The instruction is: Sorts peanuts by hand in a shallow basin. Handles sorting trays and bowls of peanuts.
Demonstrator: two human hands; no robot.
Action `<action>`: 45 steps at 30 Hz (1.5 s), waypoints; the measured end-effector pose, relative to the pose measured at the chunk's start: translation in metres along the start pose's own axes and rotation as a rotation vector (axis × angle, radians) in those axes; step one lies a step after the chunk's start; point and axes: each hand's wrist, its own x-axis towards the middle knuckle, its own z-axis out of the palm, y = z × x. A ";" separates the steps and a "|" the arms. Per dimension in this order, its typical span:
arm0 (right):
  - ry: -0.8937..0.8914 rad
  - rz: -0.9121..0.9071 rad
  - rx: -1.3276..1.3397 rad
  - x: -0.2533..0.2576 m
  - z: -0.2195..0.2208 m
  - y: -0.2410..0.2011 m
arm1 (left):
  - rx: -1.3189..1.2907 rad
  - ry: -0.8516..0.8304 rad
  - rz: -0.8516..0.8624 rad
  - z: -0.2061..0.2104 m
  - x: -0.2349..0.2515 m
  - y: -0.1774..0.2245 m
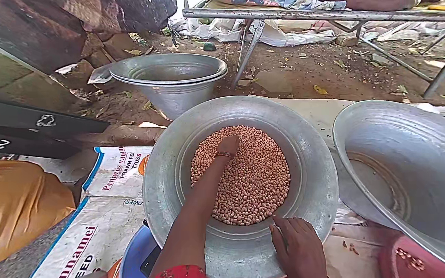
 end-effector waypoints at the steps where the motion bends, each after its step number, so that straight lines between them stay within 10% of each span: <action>1: 0.003 0.000 -0.001 0.000 0.000 0.000 | 0.033 -0.010 -0.014 0.003 0.000 0.001; 6: 0.002 0.003 0.001 -0.001 0.000 0.000 | -0.023 0.012 -0.050 0.005 0.001 -0.001; 12: -0.004 0.006 0.005 -0.002 0.000 0.001 | -1.193 0.461 -0.194 -0.010 0.014 -0.019; 19: -0.018 0.011 0.009 -0.001 -0.001 0.000 | -0.174 0.220 -0.214 -0.008 0.025 -0.024; 29: 0.026 0.001 0.015 -0.004 0.002 0.002 | 0.094 -0.460 0.388 0.086 -0.090 0.119; 39: 0.041 0.001 0.007 -0.002 0.003 0.000 | 0.190 -0.056 -0.109 -0.019 -0.047 -0.035; 45: 0.043 -0.004 -0.003 -0.003 0.005 0.001 | -0.075 -0.022 0.107 -0.005 -0.031 0.016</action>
